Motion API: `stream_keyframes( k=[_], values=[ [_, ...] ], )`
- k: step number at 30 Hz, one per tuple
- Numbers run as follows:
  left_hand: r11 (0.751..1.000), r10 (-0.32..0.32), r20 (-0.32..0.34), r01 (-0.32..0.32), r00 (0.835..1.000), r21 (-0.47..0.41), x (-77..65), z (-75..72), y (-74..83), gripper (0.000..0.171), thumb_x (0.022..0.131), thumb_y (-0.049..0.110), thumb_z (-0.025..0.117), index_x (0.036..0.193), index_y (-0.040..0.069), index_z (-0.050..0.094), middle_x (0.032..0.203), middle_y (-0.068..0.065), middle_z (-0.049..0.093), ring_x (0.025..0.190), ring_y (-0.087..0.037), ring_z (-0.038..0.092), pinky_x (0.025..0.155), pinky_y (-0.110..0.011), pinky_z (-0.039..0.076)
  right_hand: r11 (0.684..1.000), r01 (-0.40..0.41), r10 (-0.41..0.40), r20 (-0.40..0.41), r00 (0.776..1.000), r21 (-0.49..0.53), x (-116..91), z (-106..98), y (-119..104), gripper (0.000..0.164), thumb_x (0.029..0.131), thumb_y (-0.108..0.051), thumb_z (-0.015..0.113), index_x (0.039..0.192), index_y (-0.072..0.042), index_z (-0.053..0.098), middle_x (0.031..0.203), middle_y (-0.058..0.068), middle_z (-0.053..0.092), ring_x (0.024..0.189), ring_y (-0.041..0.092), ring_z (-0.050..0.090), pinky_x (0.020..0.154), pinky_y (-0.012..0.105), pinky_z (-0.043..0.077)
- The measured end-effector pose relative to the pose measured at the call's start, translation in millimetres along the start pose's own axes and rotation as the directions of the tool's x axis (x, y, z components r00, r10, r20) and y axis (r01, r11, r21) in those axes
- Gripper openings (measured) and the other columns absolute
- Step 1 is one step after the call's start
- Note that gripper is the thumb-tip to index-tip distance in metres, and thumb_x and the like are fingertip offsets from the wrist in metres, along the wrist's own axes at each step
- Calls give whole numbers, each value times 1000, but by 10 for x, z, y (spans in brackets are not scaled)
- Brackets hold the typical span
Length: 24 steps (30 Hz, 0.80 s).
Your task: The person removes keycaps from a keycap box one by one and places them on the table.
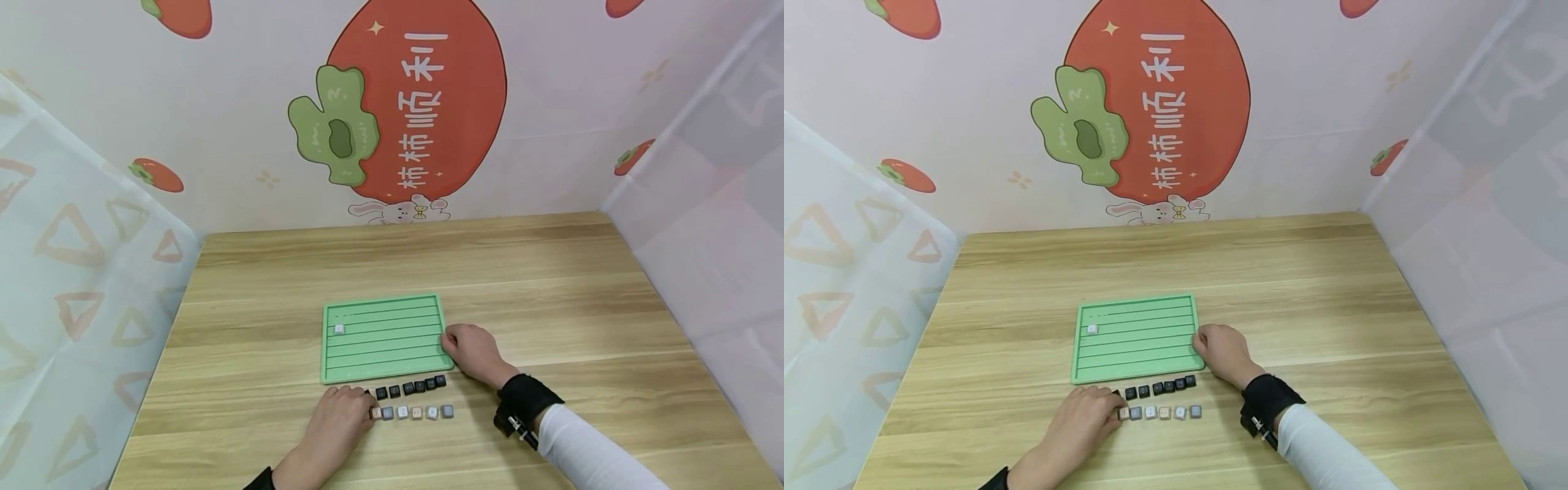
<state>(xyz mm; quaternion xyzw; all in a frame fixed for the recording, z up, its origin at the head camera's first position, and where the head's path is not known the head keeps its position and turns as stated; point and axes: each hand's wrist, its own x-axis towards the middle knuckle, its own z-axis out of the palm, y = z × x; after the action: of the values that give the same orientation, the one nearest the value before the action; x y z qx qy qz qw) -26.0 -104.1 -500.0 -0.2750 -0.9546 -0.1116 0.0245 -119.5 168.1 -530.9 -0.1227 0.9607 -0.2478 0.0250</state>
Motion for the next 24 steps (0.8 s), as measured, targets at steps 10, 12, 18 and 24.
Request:
stream_keyframes(
  k=[10,12,18,24],
  values=[
    [998,-10,-67,6,998,-62,25,-60,1,20,69,29,77,83,16,71,74,7,64,70,-10,57,67,-32,45,1000,-4,4,-3,1000,0,0,-2,1,42,94,-28,47,55,-18,36,50,-6,26,46,10,28,51,27,24],
    [997,-18,-77,12,997,-72,37,-68,-6,20,71,31,75,84,16,71,77,6,65,72,-11,58,67,-31,44,1000,-5,5,-1,1000,0,0,-1,0,42,94,-27,47,55,-18,37,50,-6,27,46,10,28,51,27,24],
    [997,-44,-116,36,992,-68,97,-93,-50,25,74,35,74,90,15,72,84,3,67,78,-14,59,68,-31,44,1000,-8,8,4,1000,1,0,2,-5,42,94,-28,48,55,-17,37,50,-6,27,46,11,28,51,27,24],
    [997,-68,-153,60,986,-57,152,-119,-121,25,75,34,73,91,14,72,86,2,67,79,-15,58,68,-32,44,1000,-9,9,3,1000,-1,0,-8,-14,42,94,-27,47,55,-17,36,50,-6,27,46,11,28,51,27,24]
  ],
)
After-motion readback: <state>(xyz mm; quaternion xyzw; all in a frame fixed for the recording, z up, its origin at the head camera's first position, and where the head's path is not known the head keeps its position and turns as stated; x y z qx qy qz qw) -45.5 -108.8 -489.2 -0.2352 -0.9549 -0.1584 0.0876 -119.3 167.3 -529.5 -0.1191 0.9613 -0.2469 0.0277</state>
